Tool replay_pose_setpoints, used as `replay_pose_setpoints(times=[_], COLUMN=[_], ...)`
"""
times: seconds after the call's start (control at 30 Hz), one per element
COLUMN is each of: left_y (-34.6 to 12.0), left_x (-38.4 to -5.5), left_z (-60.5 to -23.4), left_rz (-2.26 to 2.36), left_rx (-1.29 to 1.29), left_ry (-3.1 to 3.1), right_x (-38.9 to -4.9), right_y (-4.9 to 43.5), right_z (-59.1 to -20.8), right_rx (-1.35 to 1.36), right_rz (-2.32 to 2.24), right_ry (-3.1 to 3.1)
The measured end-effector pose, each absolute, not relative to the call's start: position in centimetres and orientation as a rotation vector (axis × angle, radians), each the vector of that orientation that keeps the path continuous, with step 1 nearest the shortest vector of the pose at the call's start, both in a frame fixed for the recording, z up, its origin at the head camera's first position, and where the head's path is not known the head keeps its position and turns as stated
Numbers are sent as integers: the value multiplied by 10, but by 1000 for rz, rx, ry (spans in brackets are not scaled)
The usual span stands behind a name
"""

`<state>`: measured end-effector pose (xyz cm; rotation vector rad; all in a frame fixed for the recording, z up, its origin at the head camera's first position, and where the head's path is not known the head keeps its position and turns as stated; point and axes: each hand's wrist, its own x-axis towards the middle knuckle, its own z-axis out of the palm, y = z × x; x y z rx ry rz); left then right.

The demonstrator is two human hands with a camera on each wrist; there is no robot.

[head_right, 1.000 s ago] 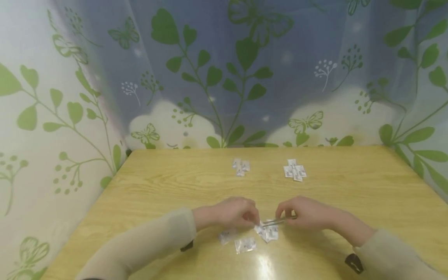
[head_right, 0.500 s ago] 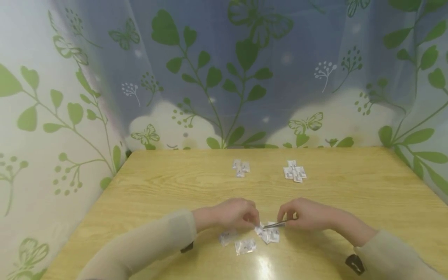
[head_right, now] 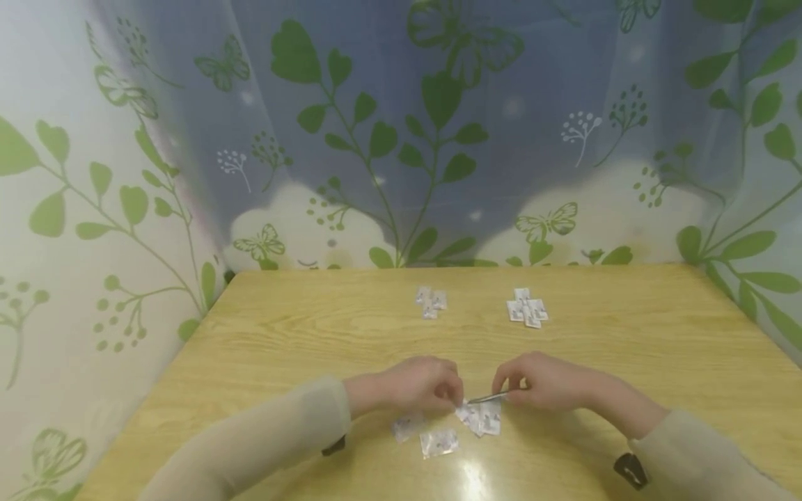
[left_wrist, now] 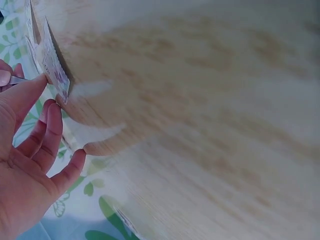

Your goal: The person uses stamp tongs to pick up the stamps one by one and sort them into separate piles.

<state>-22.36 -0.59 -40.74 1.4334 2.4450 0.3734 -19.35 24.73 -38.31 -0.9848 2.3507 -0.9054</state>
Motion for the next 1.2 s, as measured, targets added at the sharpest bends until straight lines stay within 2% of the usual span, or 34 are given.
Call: replay_pose_setpoints(times=[1.2], left_y=[-7], left_x=[-225], left_z=[-409], left_rz=[389], left_rx=[1435], left_ry=[2456], right_x=[-198], right_y=[248], right_z=[-385], right_rx=[-900], right_rz=[-953], right_ry=[2273])
